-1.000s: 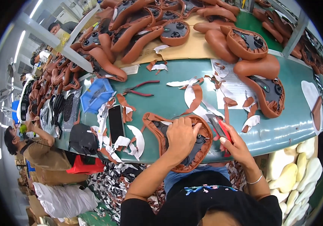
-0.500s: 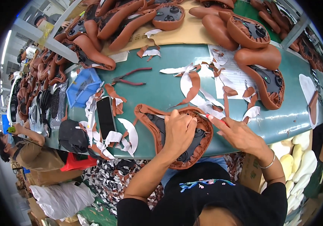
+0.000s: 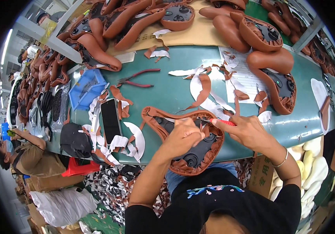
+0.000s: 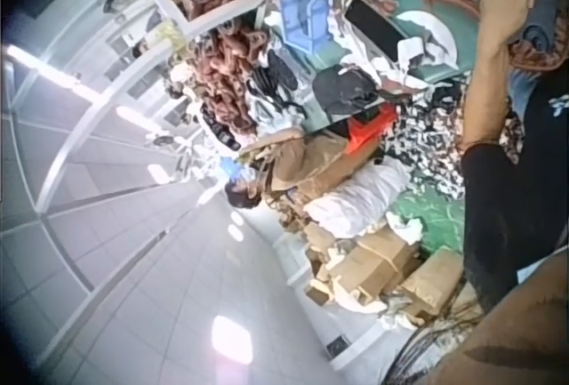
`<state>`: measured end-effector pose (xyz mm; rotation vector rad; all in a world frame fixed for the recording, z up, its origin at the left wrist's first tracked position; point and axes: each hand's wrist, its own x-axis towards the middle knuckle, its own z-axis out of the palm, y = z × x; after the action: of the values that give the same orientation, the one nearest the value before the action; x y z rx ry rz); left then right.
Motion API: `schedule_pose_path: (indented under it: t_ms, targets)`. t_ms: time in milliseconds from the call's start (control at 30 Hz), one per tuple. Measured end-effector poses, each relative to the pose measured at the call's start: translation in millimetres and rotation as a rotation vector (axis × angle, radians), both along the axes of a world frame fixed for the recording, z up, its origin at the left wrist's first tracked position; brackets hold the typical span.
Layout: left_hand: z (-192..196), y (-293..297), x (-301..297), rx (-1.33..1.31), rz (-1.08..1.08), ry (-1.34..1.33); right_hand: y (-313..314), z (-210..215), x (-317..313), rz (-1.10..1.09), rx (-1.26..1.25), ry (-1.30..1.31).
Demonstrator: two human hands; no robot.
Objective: Trimming excess leather and material from the edges of bicycle seats using a utility knife and pliers.
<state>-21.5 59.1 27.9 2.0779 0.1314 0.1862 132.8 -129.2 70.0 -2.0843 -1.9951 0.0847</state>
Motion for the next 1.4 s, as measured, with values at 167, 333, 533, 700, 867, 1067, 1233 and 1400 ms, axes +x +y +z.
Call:
schedule_pose_path:
  t_ms: [167,333,533,700,867,1067,1233,1400]
  targets:
    - [5,4,-12,-0.65,0.35,-0.063,-26,-12,-23,-0.151,-0.177,0.002]
    - [13,8,-8,-1.152,0.435,-0.612,-67,-26,-74,-0.407,-0.185,0.023]
    - [47,-12,12,0.534,0.418,-0.367,-36,-6,-52,-0.447,-0.114,0.121]
    - [20,12,30,-0.214,0.375,-0.057,-24,-18,-54,-0.38,-0.114,0.069]
    - [12,16,33,-1.38,0.221,-0.646,-21,-20,-101,-0.591,-0.195,0.192]
    - [24,11,27,-1.043,0.175,-0.769,-21,-11,-87,-0.573,-0.141,0.117]
    - [17,12,35,0.755,0.265,-0.335,-5,7,-41,-0.471,-0.074,-0.031]
    - [-13,35,52,0.389,0.807,-0.545,-24,2,-66,-0.468,-0.07,-0.069]
